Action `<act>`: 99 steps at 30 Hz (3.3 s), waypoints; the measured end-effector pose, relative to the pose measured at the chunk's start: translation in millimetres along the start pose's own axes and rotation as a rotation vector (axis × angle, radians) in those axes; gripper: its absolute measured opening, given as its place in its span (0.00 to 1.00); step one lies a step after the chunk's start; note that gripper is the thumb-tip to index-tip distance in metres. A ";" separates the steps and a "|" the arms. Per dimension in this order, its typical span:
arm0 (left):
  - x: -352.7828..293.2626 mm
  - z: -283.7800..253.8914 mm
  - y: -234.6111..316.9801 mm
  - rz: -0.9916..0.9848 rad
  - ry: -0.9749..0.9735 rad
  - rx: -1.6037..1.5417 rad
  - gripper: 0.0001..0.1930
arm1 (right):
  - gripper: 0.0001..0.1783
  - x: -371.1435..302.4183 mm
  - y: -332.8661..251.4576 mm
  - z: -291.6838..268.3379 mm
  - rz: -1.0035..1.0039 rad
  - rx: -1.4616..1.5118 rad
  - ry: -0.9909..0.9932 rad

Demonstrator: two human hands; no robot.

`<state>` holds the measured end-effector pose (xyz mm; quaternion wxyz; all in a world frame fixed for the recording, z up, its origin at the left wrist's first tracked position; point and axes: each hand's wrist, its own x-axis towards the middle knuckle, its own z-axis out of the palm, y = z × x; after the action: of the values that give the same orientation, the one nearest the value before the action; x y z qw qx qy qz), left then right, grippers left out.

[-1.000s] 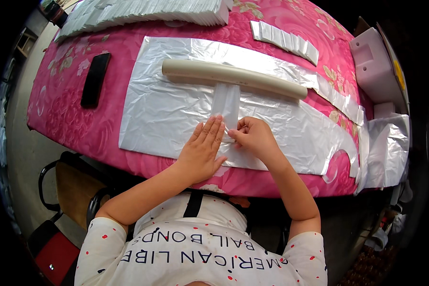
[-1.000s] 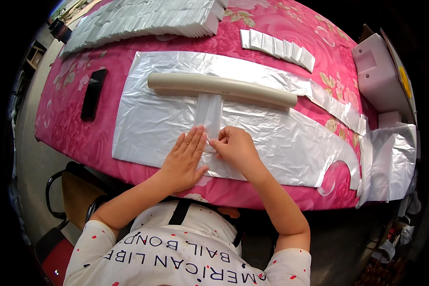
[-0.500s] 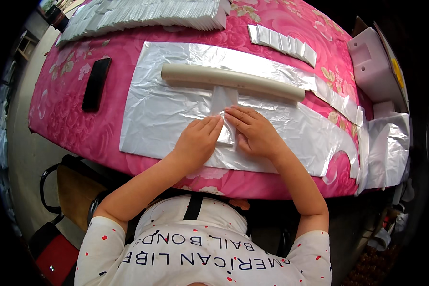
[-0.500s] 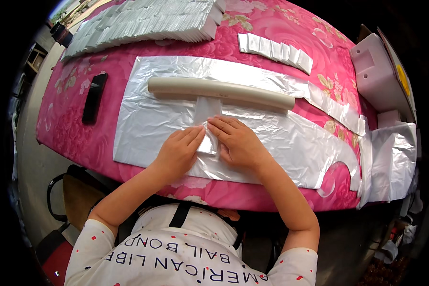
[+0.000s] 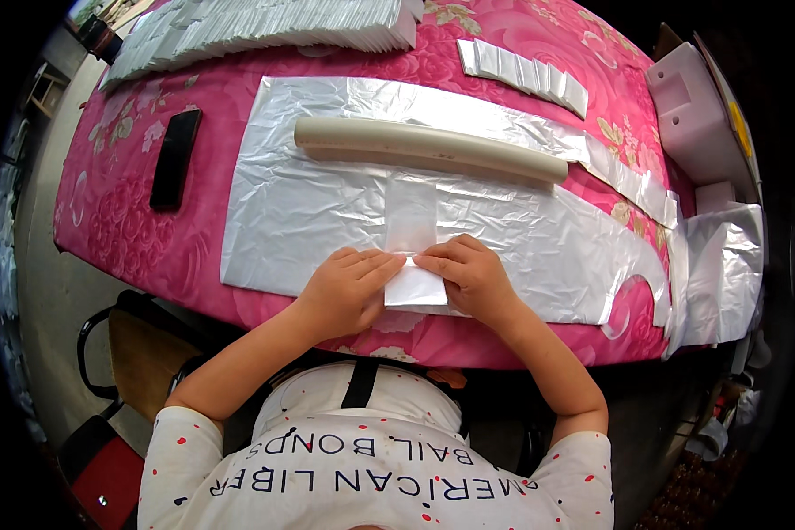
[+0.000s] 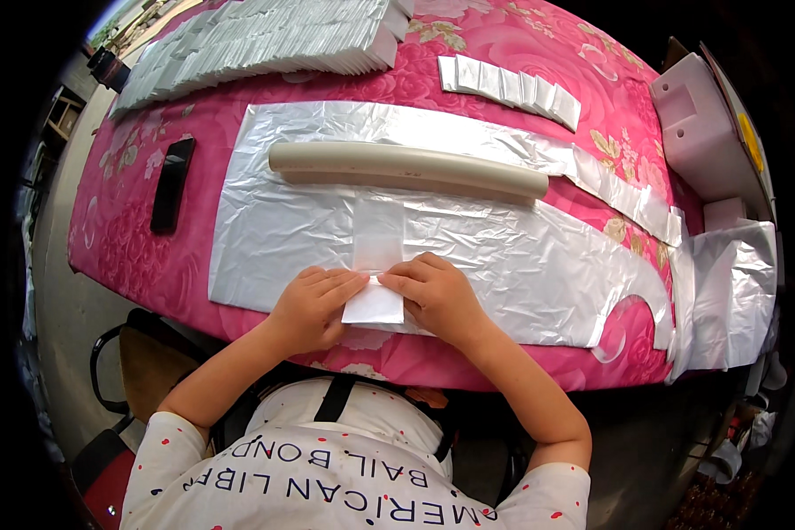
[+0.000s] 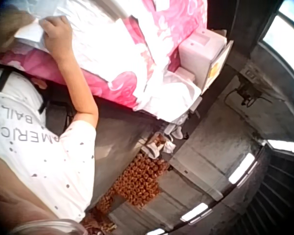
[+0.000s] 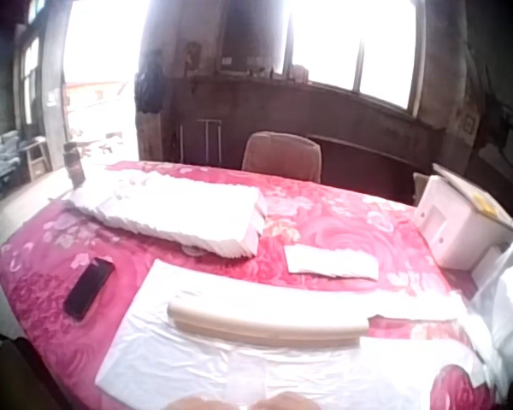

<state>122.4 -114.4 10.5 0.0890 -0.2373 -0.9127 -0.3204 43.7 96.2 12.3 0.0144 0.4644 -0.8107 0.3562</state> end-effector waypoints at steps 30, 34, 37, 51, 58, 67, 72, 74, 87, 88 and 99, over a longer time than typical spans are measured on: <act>45.4 38.7 -5.2 -0.216 -0.077 0.271 0.49 | 0.16 63.3 11.3 -18.5 1.032 0.385 -0.337; 44.6 37.7 -3.3 -0.238 -0.104 0.234 0.53 | 0.18 56.1 4.8 -14.0 0.937 0.256 -0.301; 45.5 41.3 -4.2 -0.237 -0.132 0.248 0.54 | 0.19 48.6 -1.3 -14.0 0.763 -0.139 -0.258; -71.3 -15.7 7.9 -0.778 -0.065 -1.080 0.14 | 0.33 63.4 -6.9 42.5 0.105 -0.325 -0.110; -134.8 -21.5 44.4 -1.414 0.229 -1.418 0.14 | 0.34 34.7 -98.5 119.0 0.127 -0.031 -0.283; -105.9 -48.7 44.9 -0.928 -0.267 -0.425 0.18 | 0.09 28.3 -99.7 68.0 -0.121 0.044 -0.467; -83.3 -48.9 45.8 -0.666 0.056 -0.441 0.17 | 0.05 41.5 -19.3 -31.2 0.032 0.203 -0.047; -80.5 -46.5 41.8 -0.668 0.065 -0.475 0.17 | 0.03 49.7 32.2 -76.6 0.324 0.129 0.199; -48.2 -48.1 38.4 -0.618 -0.022 -0.431 0.13 | 0.21 81.2 263.6 -164.1 1.268 -0.515 0.522; -47.0 -48.7 37.9 -0.635 -0.024 -0.449 0.14 | 0.22 83.0 258.7 -161.9 1.150 -0.656 0.567; 1.7 -35.9 24.2 -0.248 -0.118 -0.315 0.19 | 0.26 23.3 78.1 -90.7 0.250 -0.245 -0.028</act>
<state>133.2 -119.7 52.1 -0.0430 -0.1524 -0.8771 -0.4535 -57.0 157.1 44.1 0.0150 0.3595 -0.8997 0.2473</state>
